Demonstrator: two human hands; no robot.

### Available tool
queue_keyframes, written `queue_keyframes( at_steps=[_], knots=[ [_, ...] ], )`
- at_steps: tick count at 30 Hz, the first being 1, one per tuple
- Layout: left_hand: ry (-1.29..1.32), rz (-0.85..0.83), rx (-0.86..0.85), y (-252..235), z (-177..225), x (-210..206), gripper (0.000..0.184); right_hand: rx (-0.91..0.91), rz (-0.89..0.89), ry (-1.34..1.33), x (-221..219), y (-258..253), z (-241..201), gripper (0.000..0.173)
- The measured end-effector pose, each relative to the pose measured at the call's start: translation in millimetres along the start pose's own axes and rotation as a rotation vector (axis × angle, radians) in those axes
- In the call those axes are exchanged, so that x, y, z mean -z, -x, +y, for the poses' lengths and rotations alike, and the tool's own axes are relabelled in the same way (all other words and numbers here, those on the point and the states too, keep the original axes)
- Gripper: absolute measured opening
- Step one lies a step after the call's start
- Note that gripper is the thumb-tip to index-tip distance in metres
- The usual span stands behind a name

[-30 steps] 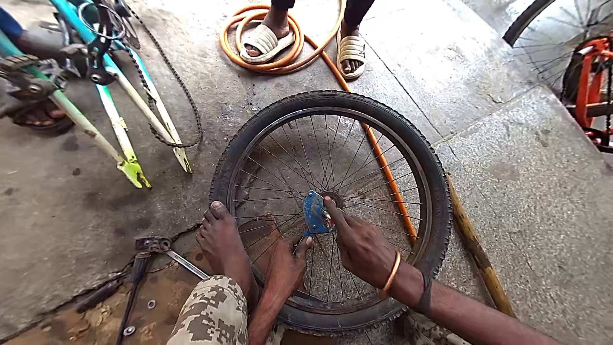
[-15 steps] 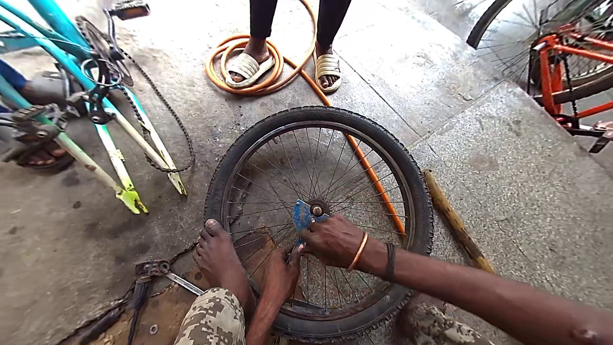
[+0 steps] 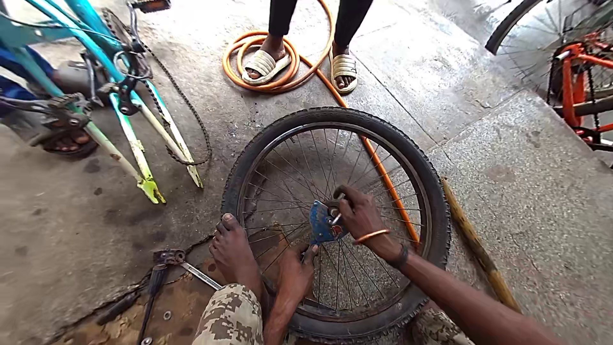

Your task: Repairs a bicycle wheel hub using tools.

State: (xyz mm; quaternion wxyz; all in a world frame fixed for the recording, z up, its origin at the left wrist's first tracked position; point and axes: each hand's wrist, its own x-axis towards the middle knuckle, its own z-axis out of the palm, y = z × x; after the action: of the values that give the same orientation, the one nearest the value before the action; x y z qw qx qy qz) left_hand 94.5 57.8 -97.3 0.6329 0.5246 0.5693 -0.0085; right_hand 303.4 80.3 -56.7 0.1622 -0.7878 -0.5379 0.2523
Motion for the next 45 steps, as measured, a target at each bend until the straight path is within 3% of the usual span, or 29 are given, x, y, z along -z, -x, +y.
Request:
queue_keyframes(
  at_steps=[2, 6, 8, 11, 15, 20, 22, 23, 25, 27, 28, 30, 32, 34, 37, 38, 40, 42, 45],
  knots=[
    [0.028, -0.014, 0.001, -2.6, -1.8, 0.5, 0.031, 0.105, 0.02, 0.034, -3.1, 2.0, 2.8, 0.016],
    [-0.01, -0.022, -0.012, 5.4, -8.4, 3.7, 0.034, 0.746, -0.439, 0.272, 33.0, -31.4, 10.6, 0.013],
    [-0.143, -0.006, -0.019, 20.7, -11.6, 8.9, 0.04, 0.898, -0.575, 0.383, 44.8, -45.0, 7.8, 0.024],
    [-0.289, 0.034, -0.053, 45.1, -25.1, 13.7, 0.049, 0.892, -0.718, 0.546, 50.4, -52.9, 4.5, 0.036],
    [-0.333, 0.063, -0.079, 61.9, -38.7, 10.7, 0.048, 0.737, -0.846, 0.567, 56.9, -49.5, 1.1, 0.049],
    [-0.378, 0.088, -0.025, 63.9, -28.3, 8.9, 0.046, 0.876, -0.556, 0.589, 49.6, -38.0, 19.0, 0.044],
    [-0.396, 0.068, -0.008, 62.6, -23.8, 8.4, 0.045, 0.799, -0.454, 0.598, 45.5, -23.4, 26.1, 0.04],
    [-0.4, 0.059, -0.005, 62.0, -22.2, 8.4, 0.045, 0.672, -0.389, 0.57, 39.7, -7.5, 26.9, 0.036],
    [-0.41, 0.054, -0.003, 61.1, -20.5, 8.7, 0.045, 0.236, -0.175, 0.418, 10.5, 38.4, 12.5, 0.031],
    [-0.438, 0.078, 0.002, 62.3, -20.9, 7.0, 0.045, -0.227, 0.038, 0.198, -26.2, 70.5, -22.1, 0.042],
    [-0.454, 0.108, -0.009, 64.4, -21.3, 5.1, 0.044, -0.351, 0.084, 0.135, -33.7, 76.6, -34.2, 0.045],
    [-0.471, 0.247, -0.104, 66.9, -21.6, -2.2, 0.039, -0.423, -0.013, 0.107, -25.1, 73.9, -42.4, 0.05],
    [-0.438, 0.372, -0.301, 67.7, -14.1, -11.0, 0.047, -0.322, -0.157, 0.131, -3.6, 71.1, -26.9, 0.062],
    [-0.247, 0.432, -0.476, 55.9, 8.3, -22.8, 0.049, -0.173, -0.115, 0.203, 18.1, 66.8, 9.6, 0.071],
    [0.392, 0.032, -0.398, 32.9, 35.4, -44.5, 0.041, 0.004, 0.193, 0.445, 43.6, 65.4, 101.3, 0.064],
    [0.64, -0.127, -0.344, 23.3, 41.7, -50.3, 0.047, -0.006, 0.271, 0.519, 49.6, 65.1, 132.6, 0.067],
    [1.085, -0.289, -0.245, 10.3, 56.6, -60.4, 0.058, -0.142, 0.288, 0.557, 54.1, 67.6, 179.7, 0.079],
    [1.407, -0.258, -0.133, 5.9, 73.1, -67.2, 0.056, -0.197, 0.258, 0.528, 49.9, 72.4, 205.3, 0.082],
    [1.552, -0.16, -0.018, -1.8, 83.0, -69.8, 0.047, -0.204, 0.24, 0.507, 44.8, 75.3, 213.5, 0.079]
  ],
)
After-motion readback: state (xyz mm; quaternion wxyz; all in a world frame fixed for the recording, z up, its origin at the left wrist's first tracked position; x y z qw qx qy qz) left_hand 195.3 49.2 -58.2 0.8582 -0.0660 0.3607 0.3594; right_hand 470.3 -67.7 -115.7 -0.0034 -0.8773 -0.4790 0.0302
